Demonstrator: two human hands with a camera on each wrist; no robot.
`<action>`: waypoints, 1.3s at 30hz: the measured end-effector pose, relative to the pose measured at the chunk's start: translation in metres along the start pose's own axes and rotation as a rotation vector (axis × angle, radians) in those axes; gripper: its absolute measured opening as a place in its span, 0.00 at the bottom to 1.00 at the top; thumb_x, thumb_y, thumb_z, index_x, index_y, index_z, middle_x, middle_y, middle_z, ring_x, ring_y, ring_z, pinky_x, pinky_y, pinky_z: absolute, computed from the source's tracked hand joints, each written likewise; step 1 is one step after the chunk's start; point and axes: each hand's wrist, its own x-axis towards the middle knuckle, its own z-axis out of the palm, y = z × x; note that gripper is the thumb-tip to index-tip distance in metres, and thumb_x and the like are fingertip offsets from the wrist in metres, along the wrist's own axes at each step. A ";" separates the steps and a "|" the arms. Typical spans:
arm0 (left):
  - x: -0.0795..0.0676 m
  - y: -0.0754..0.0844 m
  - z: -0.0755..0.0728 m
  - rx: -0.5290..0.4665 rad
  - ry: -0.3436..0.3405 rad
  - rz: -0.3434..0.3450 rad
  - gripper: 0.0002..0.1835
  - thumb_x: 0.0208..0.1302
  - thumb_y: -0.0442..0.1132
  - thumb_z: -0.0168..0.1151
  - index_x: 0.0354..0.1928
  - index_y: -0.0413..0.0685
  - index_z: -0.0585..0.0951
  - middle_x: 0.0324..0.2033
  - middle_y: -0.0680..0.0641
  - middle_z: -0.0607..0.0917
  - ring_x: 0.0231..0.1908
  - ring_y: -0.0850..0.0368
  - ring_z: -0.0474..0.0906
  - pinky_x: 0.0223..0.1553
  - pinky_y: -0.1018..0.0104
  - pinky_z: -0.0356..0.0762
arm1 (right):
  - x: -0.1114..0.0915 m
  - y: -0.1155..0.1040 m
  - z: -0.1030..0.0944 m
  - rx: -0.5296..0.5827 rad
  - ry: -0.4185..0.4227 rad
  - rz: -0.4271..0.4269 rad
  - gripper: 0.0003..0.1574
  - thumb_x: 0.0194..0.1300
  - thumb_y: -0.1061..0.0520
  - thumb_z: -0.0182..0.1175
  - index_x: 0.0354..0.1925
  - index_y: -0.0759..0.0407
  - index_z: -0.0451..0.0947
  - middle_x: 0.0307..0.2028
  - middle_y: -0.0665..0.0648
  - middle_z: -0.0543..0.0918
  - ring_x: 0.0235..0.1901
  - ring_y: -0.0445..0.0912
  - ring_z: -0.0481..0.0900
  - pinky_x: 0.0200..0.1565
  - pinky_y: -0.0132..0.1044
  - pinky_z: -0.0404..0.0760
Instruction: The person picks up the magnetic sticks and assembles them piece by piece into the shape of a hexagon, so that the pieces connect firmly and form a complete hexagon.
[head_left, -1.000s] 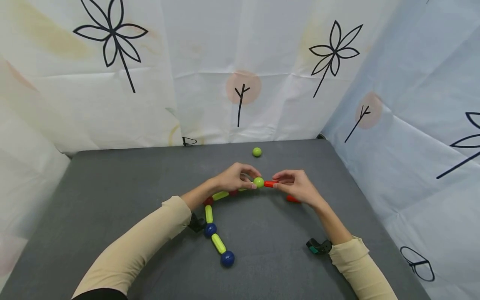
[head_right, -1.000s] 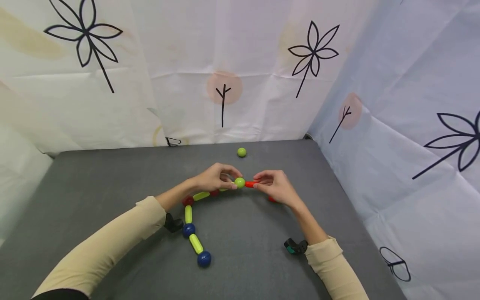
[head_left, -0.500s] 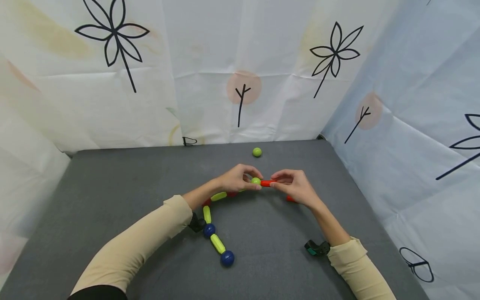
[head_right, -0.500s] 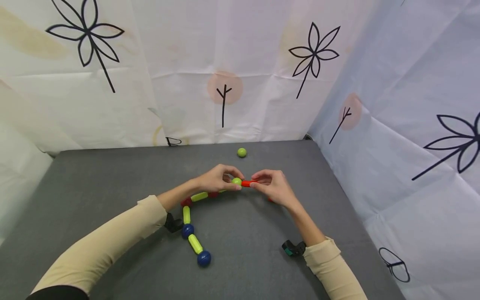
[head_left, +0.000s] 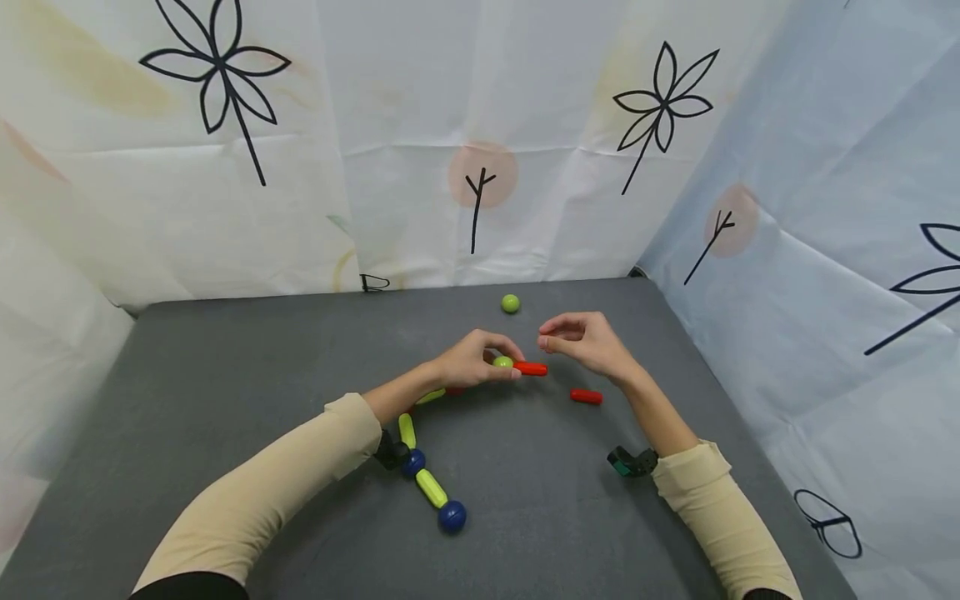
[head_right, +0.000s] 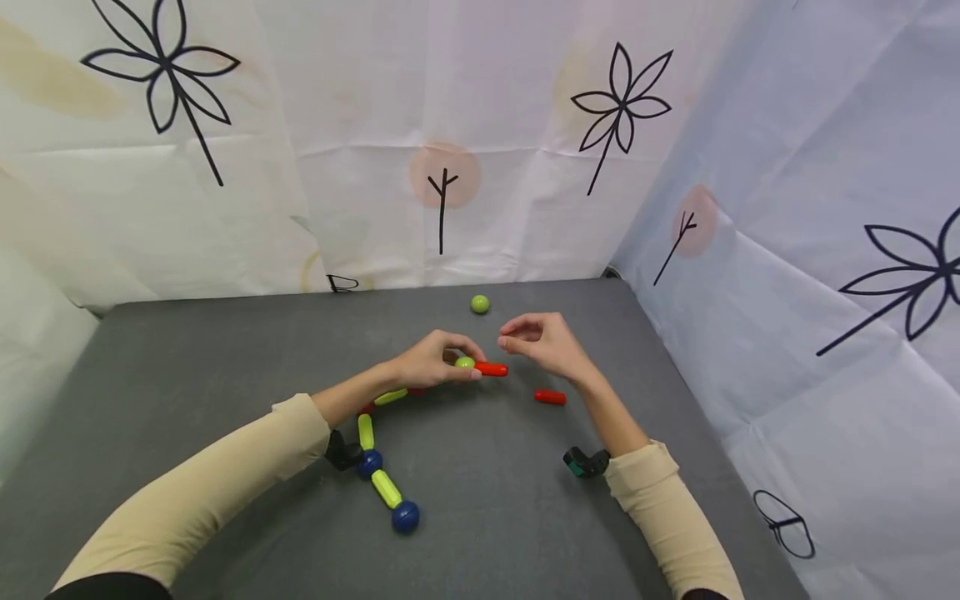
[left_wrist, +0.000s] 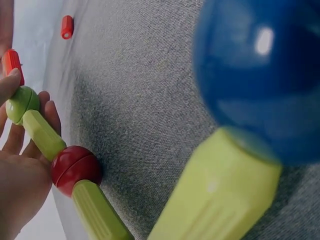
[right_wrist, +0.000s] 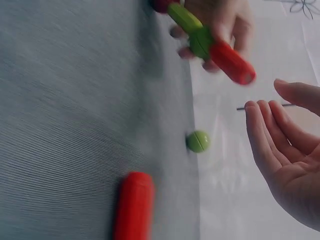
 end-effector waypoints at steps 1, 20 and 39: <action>0.000 0.000 0.000 -0.002 -0.003 -0.003 0.13 0.72 0.34 0.73 0.55 0.38 0.88 0.52 0.39 0.91 0.40 0.57 0.84 0.42 0.71 0.82 | 0.007 0.000 -0.004 0.012 -0.002 0.012 0.21 0.77 0.57 0.68 0.60 0.69 0.84 0.52 0.68 0.91 0.50 0.58 0.93 0.61 0.62 0.86; -0.005 -0.001 0.004 -0.019 -0.079 0.010 0.13 0.73 0.35 0.72 0.56 0.40 0.89 0.54 0.38 0.90 0.38 0.39 0.89 0.37 0.68 0.84 | 0.117 0.030 0.007 0.041 -0.086 0.154 0.34 0.77 0.62 0.65 0.76 0.67 0.71 0.77 0.69 0.73 0.72 0.65 0.76 0.71 0.61 0.79; -0.005 0.000 0.002 -0.045 -0.069 0.000 0.13 0.73 0.34 0.72 0.56 0.39 0.88 0.53 0.38 0.90 0.37 0.40 0.88 0.37 0.69 0.83 | 0.085 0.018 -0.005 -0.067 -0.107 0.044 0.30 0.74 0.60 0.70 0.70 0.66 0.77 0.70 0.68 0.78 0.64 0.65 0.85 0.63 0.53 0.85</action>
